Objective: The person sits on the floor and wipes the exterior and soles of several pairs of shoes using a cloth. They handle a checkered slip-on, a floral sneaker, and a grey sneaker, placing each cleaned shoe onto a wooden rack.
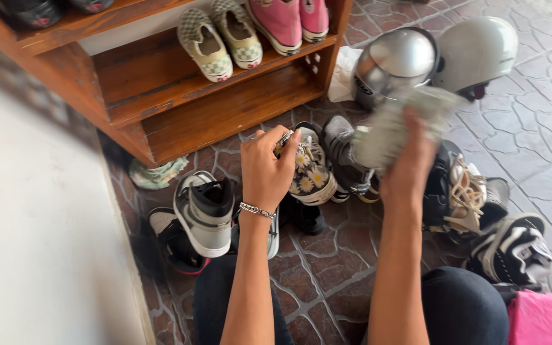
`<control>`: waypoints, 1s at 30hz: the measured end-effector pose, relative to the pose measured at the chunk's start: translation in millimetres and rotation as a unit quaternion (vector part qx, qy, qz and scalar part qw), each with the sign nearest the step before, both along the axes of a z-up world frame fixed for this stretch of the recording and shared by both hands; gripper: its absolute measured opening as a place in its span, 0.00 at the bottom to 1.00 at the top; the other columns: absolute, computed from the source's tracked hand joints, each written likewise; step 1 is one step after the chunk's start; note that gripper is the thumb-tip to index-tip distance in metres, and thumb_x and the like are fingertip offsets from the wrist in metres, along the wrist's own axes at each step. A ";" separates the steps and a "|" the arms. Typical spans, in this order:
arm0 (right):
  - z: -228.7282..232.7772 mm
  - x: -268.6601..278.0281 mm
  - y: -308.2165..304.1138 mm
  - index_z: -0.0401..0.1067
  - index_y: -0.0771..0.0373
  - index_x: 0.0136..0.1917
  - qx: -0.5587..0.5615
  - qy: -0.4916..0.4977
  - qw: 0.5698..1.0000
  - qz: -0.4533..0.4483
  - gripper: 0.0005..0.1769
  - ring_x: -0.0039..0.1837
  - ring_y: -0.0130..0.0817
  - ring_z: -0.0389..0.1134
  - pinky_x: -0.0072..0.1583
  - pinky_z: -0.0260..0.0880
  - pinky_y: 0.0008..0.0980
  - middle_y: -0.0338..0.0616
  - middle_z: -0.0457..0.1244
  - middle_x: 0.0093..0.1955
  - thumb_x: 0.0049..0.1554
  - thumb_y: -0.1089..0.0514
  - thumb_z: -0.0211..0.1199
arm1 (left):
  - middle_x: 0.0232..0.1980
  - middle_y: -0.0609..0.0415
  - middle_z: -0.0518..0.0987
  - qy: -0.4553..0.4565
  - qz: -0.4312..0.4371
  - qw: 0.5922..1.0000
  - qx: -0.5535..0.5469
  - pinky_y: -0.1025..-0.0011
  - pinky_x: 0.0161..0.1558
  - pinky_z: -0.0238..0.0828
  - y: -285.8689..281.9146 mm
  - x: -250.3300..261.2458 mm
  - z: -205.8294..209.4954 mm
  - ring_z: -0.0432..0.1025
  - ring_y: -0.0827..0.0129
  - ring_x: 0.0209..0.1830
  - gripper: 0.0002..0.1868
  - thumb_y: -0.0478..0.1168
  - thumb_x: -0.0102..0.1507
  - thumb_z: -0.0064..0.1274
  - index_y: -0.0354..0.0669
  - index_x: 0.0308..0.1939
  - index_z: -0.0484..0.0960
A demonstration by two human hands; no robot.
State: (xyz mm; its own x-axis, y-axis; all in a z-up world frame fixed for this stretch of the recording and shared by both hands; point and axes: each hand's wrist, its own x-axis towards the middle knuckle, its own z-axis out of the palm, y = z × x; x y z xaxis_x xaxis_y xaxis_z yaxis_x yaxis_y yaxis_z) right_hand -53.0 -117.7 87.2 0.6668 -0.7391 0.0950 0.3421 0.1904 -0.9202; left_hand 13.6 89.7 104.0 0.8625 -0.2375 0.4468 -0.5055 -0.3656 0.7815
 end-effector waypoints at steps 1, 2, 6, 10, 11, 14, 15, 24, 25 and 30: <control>2.1 1.9 7.1 0.66 0.62 0.63 -0.012 0.033 0.998 0.048 0.21 0.60 0.37 0.68 0.62 0.69 0.41 0.47 0.65 0.58 0.63 0.47 0.57 | 0.23 0.48 0.74 -0.008 0.008 1.000 -0.015 0.61 0.34 0.62 -3.6 -1.8 -0.9 0.66 0.56 0.24 0.13 0.43 0.67 0.58 0.37 0.33 0.80; 3.2 3.9 15.7 0.66 0.61 0.64 -0.024 0.067 0.993 0.096 0.23 0.64 0.36 0.67 0.65 0.66 0.40 0.46 0.65 0.61 0.61 0.46 0.55 | 0.23 0.47 0.73 -0.014 0.016 0.999 -0.030 0.61 0.32 0.61 -7.7 -3.6 -2.4 0.66 0.57 0.22 0.13 0.42 0.67 0.58 0.36 0.33 0.80; 0.4 -6.9 59.7 0.61 0.65 0.71 -0.216 0.125 0.948 0.196 0.28 0.71 0.33 0.59 0.70 0.57 0.34 0.44 0.60 0.68 0.62 0.53 0.60 | 0.31 0.46 0.76 -0.025 0.050 0.989 -0.134 0.65 0.32 0.64 -21.7 -8.7 -14.9 0.71 0.60 0.28 0.05 0.35 0.66 0.53 0.36 0.40 0.80; 4.2 -15.2 67.2 0.69 0.68 0.64 -0.172 0.087 0.955 0.224 0.19 0.57 0.27 0.64 0.59 0.66 0.28 0.43 0.65 0.55 0.62 0.58 0.62 | 0.27 0.53 0.73 0.017 0.054 0.980 -0.192 0.70 0.29 0.58 -32.3 -17.4 -24.3 0.66 0.72 0.24 0.08 0.36 0.68 0.55 0.36 0.35 0.77; 4.8 -15.7 65.0 0.70 0.68 0.63 -0.138 0.087 0.961 0.222 0.18 0.55 0.25 0.64 0.58 0.67 0.27 0.41 0.66 0.54 0.62 0.59 0.62 | 0.25 0.55 0.72 0.039 0.044 0.978 -0.200 0.71 0.27 0.54 -33.4 -19.3 -23.8 0.62 0.75 0.22 0.11 0.38 0.69 0.56 0.36 0.33 0.77; 1.2 -12.7 55.9 0.71 0.69 0.60 -0.057 0.076 0.971 0.220 0.16 0.52 0.21 0.66 0.55 0.69 0.24 0.36 0.67 0.50 0.61 0.61 0.61 | 0.24 0.64 0.69 0.110 -0.009 0.949 -0.296 0.75 0.23 0.55 -35.9 -25.3 -17.9 0.59 0.84 0.21 0.14 0.40 0.70 0.55 0.38 0.31 0.77; -2.5 -9.0 53.6 0.71 0.69 0.60 -0.045 0.067 0.971 0.224 0.16 0.52 0.20 0.66 0.55 0.69 0.23 0.35 0.67 0.51 0.60 0.61 0.60 | 0.25 0.67 0.69 0.134 -0.029 0.931 -0.338 0.77 0.23 0.57 -35.4 -27.1 -15.8 0.60 0.87 0.21 0.14 0.41 0.70 0.55 0.39 0.31 0.77; -69.1 22.5 41.8 0.74 0.71 0.56 -0.025 0.158 0.976 0.149 0.14 0.46 0.25 0.69 0.47 0.70 0.28 0.43 0.70 0.47 0.59 0.61 0.61 | 0.21 0.68 0.64 0.157 -0.013 0.890 -0.429 0.79 0.23 0.44 -27.5 -27.7 -13.6 0.54 0.86 0.19 0.17 0.38 0.68 0.57 0.39 0.26 0.74; -80.4 22.2 42.8 0.74 0.71 0.57 0.018 0.179 0.974 0.137 0.14 0.45 0.27 0.69 0.46 0.71 0.29 0.45 0.70 0.47 0.60 0.61 0.60 | 0.23 0.67 0.64 0.144 -0.013 0.874 -0.463 0.78 0.26 0.47 -28.8 -24.5 -14.6 0.55 0.86 0.22 0.17 0.38 0.69 0.57 0.40 0.26 0.72; -125.1 13.9 50.4 0.65 0.64 0.67 0.291 0.139 0.943 0.074 0.22 0.53 0.38 0.73 0.56 0.76 0.44 0.50 0.68 0.57 0.63 0.55 0.46 | 0.28 0.66 0.65 0.113 0.037 0.825 -0.552 0.78 0.33 0.55 -32.2 -22.7 -18.2 0.58 0.85 0.28 0.18 0.39 0.72 0.54 0.42 0.28 0.68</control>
